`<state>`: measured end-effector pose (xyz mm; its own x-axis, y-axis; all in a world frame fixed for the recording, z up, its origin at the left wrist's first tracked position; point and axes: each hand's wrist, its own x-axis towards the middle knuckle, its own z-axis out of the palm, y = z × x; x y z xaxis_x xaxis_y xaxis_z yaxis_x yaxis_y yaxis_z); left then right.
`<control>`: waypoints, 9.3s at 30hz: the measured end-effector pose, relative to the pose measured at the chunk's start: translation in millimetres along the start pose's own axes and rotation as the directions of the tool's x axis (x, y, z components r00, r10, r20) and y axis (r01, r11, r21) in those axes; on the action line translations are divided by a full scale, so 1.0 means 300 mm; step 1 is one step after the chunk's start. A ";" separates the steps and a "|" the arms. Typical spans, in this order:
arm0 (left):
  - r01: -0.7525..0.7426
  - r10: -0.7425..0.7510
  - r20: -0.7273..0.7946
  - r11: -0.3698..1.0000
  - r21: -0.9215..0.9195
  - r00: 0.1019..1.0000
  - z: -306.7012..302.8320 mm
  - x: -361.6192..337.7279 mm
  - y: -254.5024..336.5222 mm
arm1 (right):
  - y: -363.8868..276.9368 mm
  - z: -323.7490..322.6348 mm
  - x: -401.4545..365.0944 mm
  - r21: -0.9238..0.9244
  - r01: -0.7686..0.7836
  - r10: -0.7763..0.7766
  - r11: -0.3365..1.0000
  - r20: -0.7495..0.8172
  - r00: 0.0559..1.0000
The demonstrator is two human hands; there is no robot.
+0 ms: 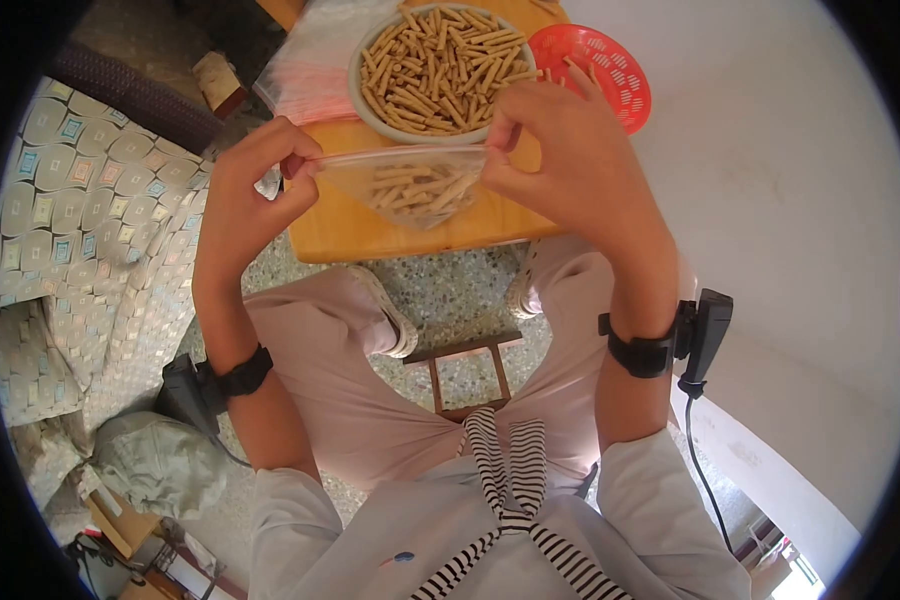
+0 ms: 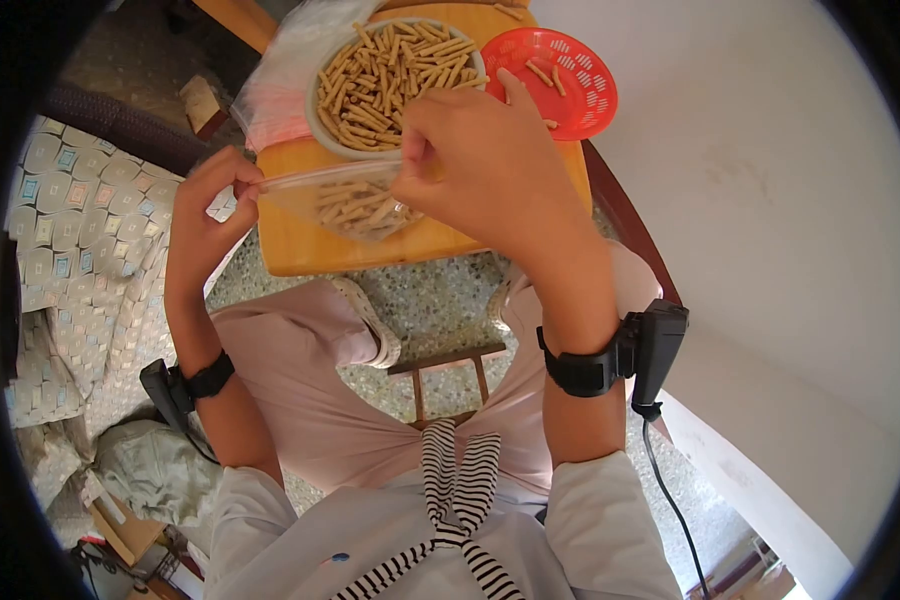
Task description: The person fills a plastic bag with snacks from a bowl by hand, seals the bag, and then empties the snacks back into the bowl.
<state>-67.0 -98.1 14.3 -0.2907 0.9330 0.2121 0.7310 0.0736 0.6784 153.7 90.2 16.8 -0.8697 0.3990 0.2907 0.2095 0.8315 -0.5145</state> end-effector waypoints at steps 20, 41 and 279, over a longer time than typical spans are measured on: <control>0.045 -0.033 0.306 0.998 -0.034 0.952 0.115 0.074 0.073 | -0.019 0.059 0.001 0.228 0.042 -0.048 0.973 0.021 0.999; 0.105 -0.133 -0.251 0.987 -0.123 0.959 0.031 0.031 -0.069 | -0.049 0.071 0.010 0.241 -0.123 0.086 0.963 0.156 0.984; 0.260 -0.261 0.031 0.965 0.037 0.965 0.159 0.135 -0.071 | 0.174 0.270 0.216 -0.216 0.159 -0.100 0.963 0.261 0.960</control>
<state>-64.9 -45.3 -25.0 -0.4521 0.8920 0.0059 0.6526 0.3263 0.6838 72.0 128.3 -56.5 -0.9726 0.1989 0.1205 0.1598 0.9480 -0.2753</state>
